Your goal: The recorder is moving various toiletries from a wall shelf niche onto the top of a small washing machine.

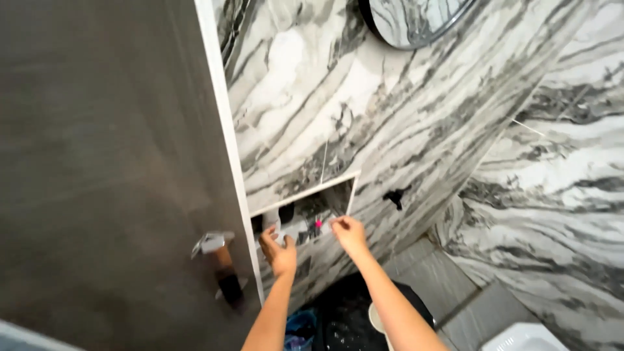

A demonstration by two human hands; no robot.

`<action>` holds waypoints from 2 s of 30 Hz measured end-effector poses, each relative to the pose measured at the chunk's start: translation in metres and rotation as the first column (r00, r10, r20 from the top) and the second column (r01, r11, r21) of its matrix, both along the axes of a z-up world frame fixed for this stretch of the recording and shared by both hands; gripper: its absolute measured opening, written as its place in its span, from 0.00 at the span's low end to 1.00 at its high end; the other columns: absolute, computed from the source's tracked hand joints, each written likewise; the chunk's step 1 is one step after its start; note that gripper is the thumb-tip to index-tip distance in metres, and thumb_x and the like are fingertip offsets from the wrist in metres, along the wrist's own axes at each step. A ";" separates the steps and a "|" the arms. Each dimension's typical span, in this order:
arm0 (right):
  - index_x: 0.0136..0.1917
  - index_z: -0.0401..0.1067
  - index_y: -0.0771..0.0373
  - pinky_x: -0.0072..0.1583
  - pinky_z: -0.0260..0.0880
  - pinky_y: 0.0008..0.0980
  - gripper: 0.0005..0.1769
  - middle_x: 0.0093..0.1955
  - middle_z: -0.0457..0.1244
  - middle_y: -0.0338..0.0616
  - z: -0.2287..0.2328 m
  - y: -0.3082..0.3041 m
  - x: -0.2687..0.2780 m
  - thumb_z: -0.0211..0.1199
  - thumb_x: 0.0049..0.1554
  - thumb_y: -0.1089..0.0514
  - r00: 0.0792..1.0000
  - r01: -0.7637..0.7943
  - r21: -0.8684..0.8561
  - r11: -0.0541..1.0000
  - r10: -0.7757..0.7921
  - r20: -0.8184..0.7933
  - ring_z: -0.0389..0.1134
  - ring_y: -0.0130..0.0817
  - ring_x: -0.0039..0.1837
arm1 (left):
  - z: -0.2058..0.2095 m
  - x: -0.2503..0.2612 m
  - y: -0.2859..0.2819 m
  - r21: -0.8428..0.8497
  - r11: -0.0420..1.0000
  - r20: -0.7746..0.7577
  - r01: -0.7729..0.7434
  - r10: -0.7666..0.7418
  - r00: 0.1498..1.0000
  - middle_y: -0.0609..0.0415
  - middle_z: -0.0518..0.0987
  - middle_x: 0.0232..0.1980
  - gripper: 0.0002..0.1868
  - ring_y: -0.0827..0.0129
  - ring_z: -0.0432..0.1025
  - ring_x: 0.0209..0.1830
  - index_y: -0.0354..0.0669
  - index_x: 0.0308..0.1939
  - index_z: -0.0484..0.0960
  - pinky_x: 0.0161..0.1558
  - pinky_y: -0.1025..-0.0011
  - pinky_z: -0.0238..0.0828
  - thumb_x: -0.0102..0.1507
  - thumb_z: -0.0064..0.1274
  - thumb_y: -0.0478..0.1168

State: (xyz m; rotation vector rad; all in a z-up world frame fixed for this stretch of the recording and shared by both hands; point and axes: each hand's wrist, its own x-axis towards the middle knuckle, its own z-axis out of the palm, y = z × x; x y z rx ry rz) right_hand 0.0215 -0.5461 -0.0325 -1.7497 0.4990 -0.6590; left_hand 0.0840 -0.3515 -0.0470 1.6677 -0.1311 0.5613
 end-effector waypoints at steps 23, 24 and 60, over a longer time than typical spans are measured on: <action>0.74 0.56 0.64 0.73 0.54 0.45 0.46 0.76 0.51 0.64 -0.052 -0.005 0.179 0.69 0.45 0.58 0.870 -0.490 -0.543 0.682 0.342 -0.356 0.51 0.61 0.76 | -0.079 0.159 -0.036 0.476 0.854 -0.081 -0.210 0.281 0.956 0.33 0.80 0.55 0.33 0.37 0.73 0.55 0.38 0.54 0.82 0.57 0.49 0.70 0.53 0.65 0.57; 0.74 0.56 0.64 0.73 0.54 0.45 0.46 0.76 0.51 0.64 -0.063 -0.009 0.188 0.69 0.45 0.58 0.863 -0.503 -0.546 0.670 0.358 -0.356 0.51 0.61 0.76 | -0.081 0.159 -0.036 0.473 0.851 -0.081 -0.228 0.299 0.951 0.33 0.80 0.55 0.33 0.37 0.73 0.55 0.38 0.54 0.82 0.57 0.49 0.70 0.53 0.65 0.57; 0.51 0.70 0.61 0.50 0.69 0.50 0.12 0.46 0.68 0.56 0.040 -0.021 -0.011 0.60 0.53 0.68 0.647 -0.632 -0.644 0.431 0.751 -0.133 0.68 0.61 0.52 | 0.080 -0.137 0.017 0.212 0.974 0.249 -0.077 0.023 0.968 0.39 0.74 0.56 0.26 0.45 0.70 0.55 0.34 0.57 0.72 0.56 0.58 0.68 0.59 0.64 0.40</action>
